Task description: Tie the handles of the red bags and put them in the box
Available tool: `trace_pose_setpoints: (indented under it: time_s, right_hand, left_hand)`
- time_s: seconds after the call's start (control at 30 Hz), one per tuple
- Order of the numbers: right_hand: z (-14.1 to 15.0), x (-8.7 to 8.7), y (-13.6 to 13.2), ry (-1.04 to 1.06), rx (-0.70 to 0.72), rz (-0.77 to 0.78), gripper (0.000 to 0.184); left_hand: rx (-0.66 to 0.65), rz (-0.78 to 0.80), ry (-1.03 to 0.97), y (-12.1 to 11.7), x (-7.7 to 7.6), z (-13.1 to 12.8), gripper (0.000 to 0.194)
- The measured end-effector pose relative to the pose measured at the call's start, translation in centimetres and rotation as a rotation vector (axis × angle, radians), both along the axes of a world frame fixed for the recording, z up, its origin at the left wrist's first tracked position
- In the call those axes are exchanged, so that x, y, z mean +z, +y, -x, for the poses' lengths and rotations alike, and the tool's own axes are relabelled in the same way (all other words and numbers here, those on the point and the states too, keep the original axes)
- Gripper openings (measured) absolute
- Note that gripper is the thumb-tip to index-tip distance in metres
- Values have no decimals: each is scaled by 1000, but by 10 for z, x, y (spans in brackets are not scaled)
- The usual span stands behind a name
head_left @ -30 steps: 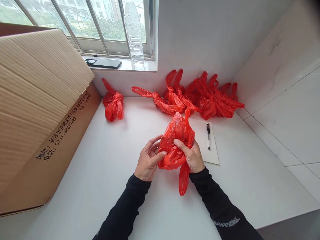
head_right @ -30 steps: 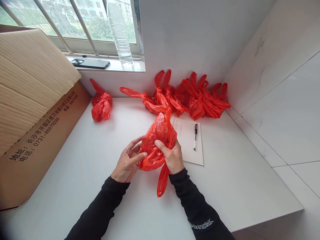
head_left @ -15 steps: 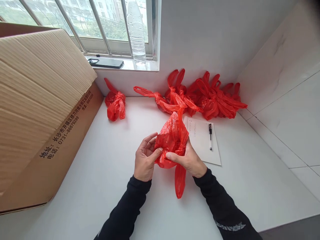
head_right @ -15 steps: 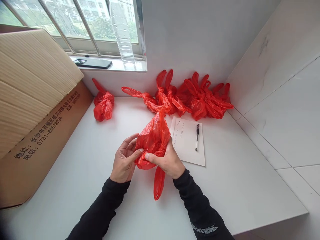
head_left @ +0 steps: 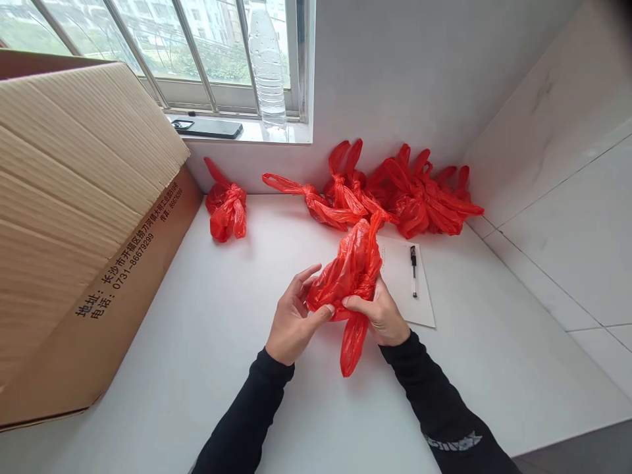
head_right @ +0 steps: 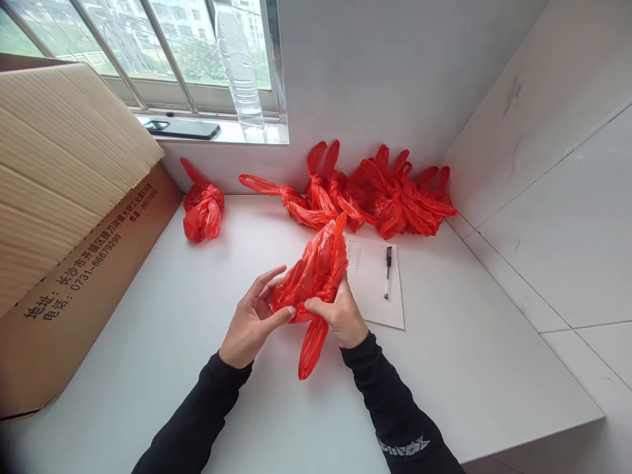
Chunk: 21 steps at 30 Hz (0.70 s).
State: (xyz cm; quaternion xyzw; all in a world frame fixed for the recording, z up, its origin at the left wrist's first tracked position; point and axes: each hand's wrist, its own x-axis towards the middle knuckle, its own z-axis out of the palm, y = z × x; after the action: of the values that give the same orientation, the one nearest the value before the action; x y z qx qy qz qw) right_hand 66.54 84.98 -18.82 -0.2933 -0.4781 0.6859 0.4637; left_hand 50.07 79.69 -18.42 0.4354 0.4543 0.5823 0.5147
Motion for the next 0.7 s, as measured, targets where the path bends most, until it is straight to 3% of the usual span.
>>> trace_pose_setpoints:
  time_s: [0.3, 0.57, 0.7]
  right_hand:
    - [3, 2, 0, -88, 9, -115, 59]
    - [4, 10, 0, -71, -18, -161, 53]
    - [6, 14, -1, -49, -20, -173, 54]
  left_hand:
    - [205, 22, -57, 1, 2, -5, 50]
    - [148, 53, -118, 2, -4, -5, 46]
    - [131, 75, -182, 1, -2, -6, 53]
